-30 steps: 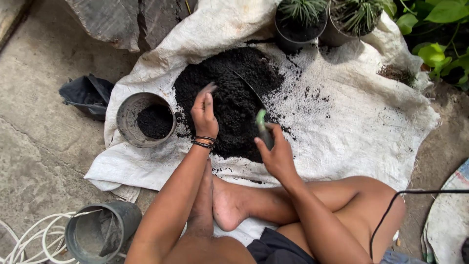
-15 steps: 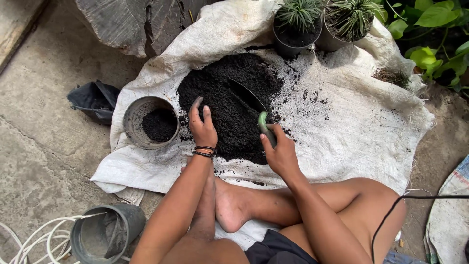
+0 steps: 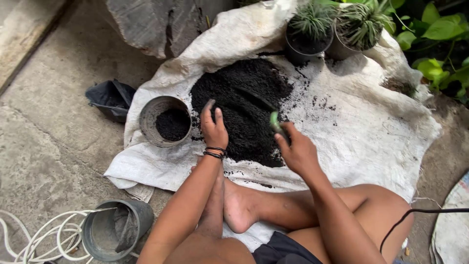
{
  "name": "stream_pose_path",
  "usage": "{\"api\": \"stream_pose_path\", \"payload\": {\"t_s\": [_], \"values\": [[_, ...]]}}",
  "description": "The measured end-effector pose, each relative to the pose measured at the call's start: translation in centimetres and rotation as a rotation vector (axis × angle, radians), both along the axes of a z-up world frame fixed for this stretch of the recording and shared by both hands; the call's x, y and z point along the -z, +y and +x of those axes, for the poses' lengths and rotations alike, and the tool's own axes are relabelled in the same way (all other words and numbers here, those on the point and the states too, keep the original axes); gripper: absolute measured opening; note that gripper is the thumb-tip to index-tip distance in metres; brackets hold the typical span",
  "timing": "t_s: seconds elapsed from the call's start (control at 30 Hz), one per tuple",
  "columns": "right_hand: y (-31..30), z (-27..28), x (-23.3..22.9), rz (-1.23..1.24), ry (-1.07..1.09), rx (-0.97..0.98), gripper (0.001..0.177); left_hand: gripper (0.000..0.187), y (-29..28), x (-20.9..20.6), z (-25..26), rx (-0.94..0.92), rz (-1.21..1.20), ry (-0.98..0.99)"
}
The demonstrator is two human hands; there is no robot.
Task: Mixing and spreading dark soil on a white cloth using a small hand trowel while sitting on the floor
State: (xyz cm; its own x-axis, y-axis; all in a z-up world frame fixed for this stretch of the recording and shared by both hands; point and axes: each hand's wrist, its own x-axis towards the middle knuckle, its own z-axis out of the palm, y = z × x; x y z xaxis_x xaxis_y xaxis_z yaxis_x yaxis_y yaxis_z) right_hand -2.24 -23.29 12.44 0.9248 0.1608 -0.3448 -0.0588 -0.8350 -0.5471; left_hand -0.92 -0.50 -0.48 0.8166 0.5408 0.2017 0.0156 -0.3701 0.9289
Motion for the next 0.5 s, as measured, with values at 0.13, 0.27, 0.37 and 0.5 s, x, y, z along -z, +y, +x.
{"api": "stream_pose_path", "payload": {"t_s": [0.13, 0.27, 0.37, 0.5], "values": [[0.3, 7.1, 4.8, -0.02, -0.121, 0.014, 0.031, 0.042, 0.0, 0.4, 0.3, 0.053, -0.013, 0.03], [0.3, 11.4, 8.8, -0.035, -0.181, -0.173, 0.029, 0.04, 0.1, 1.1, 0.5, 0.038, -0.009, 0.049], [-1.3, 9.6, 6.9, -0.107, -0.124, -0.332, 0.028, 0.041, 0.4, 0.9, 0.0, 0.025, -0.022, 0.069], [-3.2, 6.7, 1.5, -0.205, -0.107, -0.29, 0.033, 0.049, 0.5, 0.5, 0.0, 0.077, -0.077, 0.118]]}}
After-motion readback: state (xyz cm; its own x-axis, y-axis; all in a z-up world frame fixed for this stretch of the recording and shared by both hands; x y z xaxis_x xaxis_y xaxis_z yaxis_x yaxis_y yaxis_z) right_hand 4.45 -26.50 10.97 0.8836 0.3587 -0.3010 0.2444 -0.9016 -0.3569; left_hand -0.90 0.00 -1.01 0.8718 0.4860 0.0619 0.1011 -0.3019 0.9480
